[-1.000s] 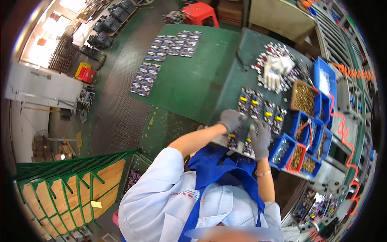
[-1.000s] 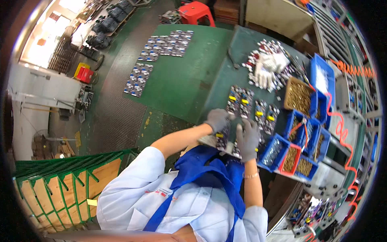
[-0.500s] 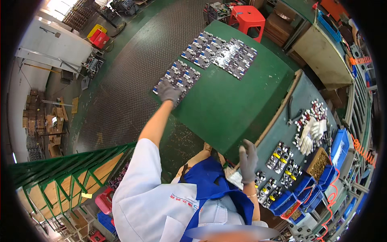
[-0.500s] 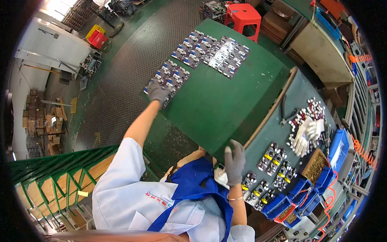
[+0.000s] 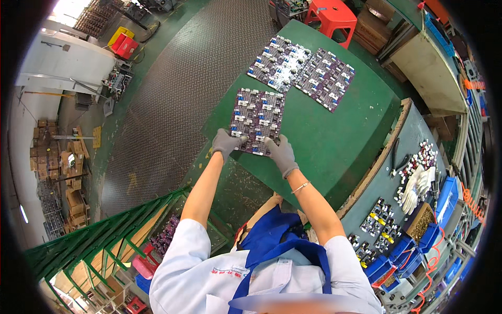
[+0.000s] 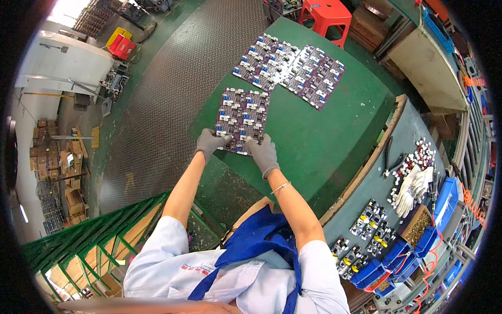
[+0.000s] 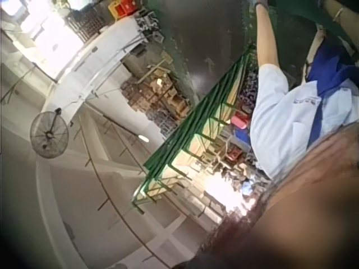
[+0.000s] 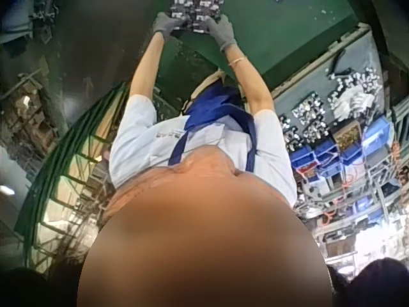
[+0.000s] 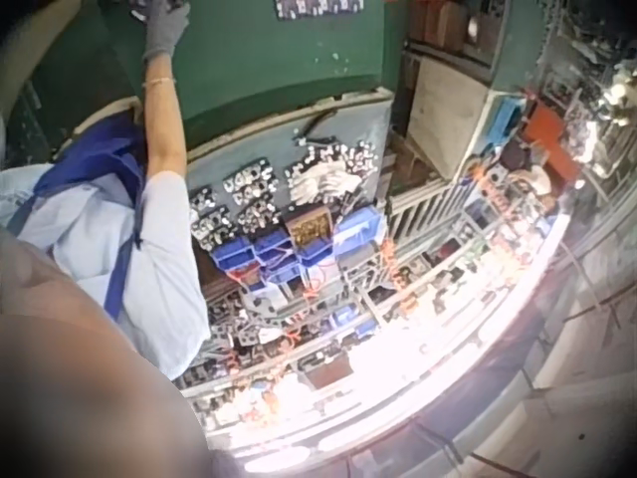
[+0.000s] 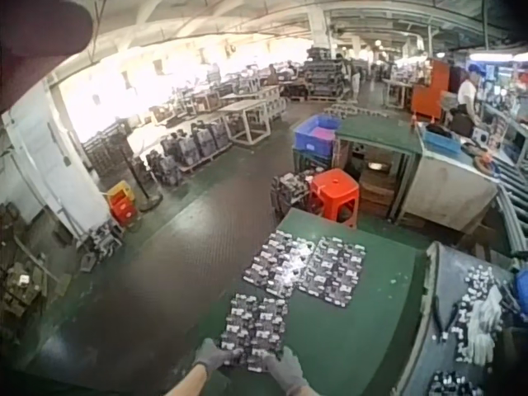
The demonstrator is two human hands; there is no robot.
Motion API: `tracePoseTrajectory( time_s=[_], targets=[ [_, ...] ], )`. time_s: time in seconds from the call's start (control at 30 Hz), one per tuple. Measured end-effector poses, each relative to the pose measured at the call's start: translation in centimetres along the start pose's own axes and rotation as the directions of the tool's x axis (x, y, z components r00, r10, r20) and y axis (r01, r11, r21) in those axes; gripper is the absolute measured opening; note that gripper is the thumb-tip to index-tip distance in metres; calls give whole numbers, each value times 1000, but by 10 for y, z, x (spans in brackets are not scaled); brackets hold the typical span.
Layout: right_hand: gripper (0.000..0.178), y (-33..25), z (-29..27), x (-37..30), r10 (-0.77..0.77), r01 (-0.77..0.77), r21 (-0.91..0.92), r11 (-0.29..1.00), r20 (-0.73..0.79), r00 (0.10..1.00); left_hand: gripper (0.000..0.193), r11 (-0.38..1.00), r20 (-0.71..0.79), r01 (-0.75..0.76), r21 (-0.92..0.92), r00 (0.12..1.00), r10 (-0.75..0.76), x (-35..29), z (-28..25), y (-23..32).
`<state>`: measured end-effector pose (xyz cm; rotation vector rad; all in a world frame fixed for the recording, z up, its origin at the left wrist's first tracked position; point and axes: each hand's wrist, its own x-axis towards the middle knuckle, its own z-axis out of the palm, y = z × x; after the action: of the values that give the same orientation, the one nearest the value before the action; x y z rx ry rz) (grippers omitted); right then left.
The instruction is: Assemble electronic circuit board components and tighten screws using a pneumatic screwdriver.
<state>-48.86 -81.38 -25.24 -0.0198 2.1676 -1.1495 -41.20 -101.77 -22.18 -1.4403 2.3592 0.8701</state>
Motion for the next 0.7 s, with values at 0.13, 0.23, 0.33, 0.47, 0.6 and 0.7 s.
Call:
tracePoseTrajectory(
  time_s=[0.13,0.23,0.33,0.47,0.6,0.7],
  targets=[
    [79,-6,-33,-29,161,-218,264,940,220,962,54,785,256,119,-607,965,52,-4,24,-34],
    [73,-7,-38,-70,95,-240,459,856,316,944,57,987,135,-119,-105,982,133,-38,10,3],
    [72,44,-27,-60,0,-3,63,998,50,999,54,963,-118,-270,12,956,269,-32,26,-11],
    [78,13,-50,-70,-142,113,-170,979,-169,975,36,766,108,126,-630,991,-74,-23,39,-20],
    [80,18,-52,-60,3,-22,-137,990,-133,991,45,638,290,168,-751,953,90,-12,47,-25],
    [80,33,-71,-82,127,-129,91,987,26,992,52,645,237,89,-759,960,146,-34,60,-11]
  ],
)
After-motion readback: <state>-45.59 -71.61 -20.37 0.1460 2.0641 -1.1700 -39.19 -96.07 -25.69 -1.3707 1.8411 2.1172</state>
